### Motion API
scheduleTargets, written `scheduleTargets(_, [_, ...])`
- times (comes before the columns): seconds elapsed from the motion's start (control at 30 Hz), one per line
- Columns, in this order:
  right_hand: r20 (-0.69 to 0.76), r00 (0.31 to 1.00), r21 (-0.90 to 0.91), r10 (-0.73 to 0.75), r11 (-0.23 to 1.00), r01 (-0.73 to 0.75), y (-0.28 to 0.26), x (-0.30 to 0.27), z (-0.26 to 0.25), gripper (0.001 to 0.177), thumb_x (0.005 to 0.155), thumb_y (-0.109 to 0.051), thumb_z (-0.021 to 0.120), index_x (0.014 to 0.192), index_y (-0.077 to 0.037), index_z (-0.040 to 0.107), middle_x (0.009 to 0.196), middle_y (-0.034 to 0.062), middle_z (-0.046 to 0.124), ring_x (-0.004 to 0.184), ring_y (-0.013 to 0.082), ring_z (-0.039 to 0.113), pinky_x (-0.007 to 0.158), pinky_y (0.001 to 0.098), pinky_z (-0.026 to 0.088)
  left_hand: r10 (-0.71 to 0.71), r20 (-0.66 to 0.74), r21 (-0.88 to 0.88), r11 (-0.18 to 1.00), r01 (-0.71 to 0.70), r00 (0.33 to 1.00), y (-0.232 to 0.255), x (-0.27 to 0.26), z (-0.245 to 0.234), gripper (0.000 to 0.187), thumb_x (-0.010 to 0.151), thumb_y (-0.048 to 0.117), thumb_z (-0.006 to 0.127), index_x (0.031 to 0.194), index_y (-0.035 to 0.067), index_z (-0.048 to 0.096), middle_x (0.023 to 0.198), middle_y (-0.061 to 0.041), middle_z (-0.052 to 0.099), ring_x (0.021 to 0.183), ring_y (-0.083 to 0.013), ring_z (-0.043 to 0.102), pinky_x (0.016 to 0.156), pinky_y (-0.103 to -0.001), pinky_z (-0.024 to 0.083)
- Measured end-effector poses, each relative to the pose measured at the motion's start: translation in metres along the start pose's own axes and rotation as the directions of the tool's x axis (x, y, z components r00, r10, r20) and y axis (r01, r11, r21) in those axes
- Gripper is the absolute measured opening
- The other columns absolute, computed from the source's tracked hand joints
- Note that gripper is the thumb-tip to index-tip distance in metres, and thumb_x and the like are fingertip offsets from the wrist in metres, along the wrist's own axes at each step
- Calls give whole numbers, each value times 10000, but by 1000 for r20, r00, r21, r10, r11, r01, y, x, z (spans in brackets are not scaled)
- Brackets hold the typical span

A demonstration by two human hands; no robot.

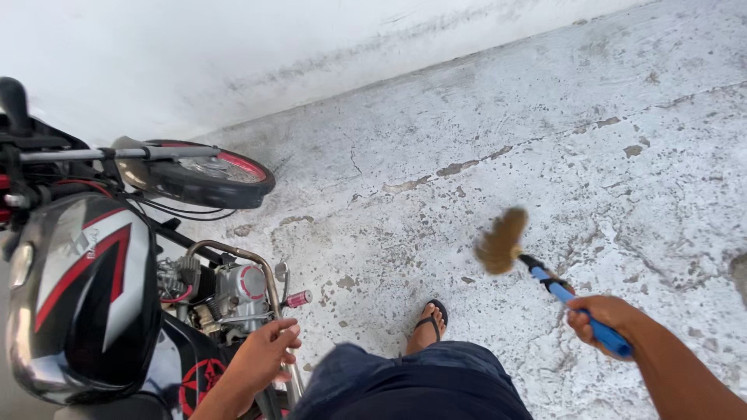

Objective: The person sweeps an outdoor concrete area using a handheld broom, moving around a motorcycle, potted plants, and signs.

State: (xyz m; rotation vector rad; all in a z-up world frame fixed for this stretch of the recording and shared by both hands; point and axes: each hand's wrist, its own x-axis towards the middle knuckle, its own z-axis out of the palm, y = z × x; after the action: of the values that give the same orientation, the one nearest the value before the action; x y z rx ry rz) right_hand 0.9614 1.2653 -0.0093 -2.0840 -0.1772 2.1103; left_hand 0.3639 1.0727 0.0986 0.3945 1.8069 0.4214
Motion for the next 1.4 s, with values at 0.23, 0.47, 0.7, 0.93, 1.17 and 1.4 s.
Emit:
scheduleTargets(0.23, [-2,981,-386,-194,905,178,-35,-68,205,202,988,-168,594,960,31,576,643,64,526,450,136,452,382,289,429,-45,11,29,999,45,999,32,46,-6,520,932,350,635,1386,98,612,1025,-77,727,768,-167,624,581,-352,592])
scheduleTargets(0.47, [443,896,-313,-24,933,179,-106,11,400,265,980,-219,648,852,-3,564,670,55,570,485,94,493,392,256,407,-42,74,119,992,33,996,102,97,-55,500,937,354,609,1383,130,624,1069,-64,752,815,-174,661,637,-342,601])
scheduleTargets(0.7, [391,916,-148,94,988,-38,-197,72,340,303,1033,-266,529,831,-43,497,601,-3,467,417,66,404,341,208,361,27,72,90,995,-33,997,204,141,-140,502,964,372,602,1412,145,596,1083,-71,701,850,-169,613,691,-339,595])
scheduleTargets(0.93, [-329,930,-319,-166,946,56,-245,22,287,182,1021,-161,582,968,8,541,669,69,555,496,140,506,409,288,444,-72,79,52,996,68,994,204,187,-203,506,967,361,598,1420,136,610,1067,-66,713,839,-168,615,685,-341,579])
scheduleTargets(1.17, [-8,968,-517,-252,829,212,-264,-16,440,209,970,-198,615,927,5,587,615,76,534,451,158,467,390,313,428,-116,94,82,991,108,989,222,215,-201,523,954,393,614,1419,155,609,1089,-58,756,862,-174,657,690,-341,612])
scheduleTargets(1.4, [497,865,-386,71,911,147,-353,90,634,199,991,-218,586,921,-35,553,659,34,571,474,62,485,383,238,396,-42,-6,4,999,42,999,290,231,-218,502,927,362,625,1381,150,640,1058,-58,761,802,-160,658,646,-338,601])
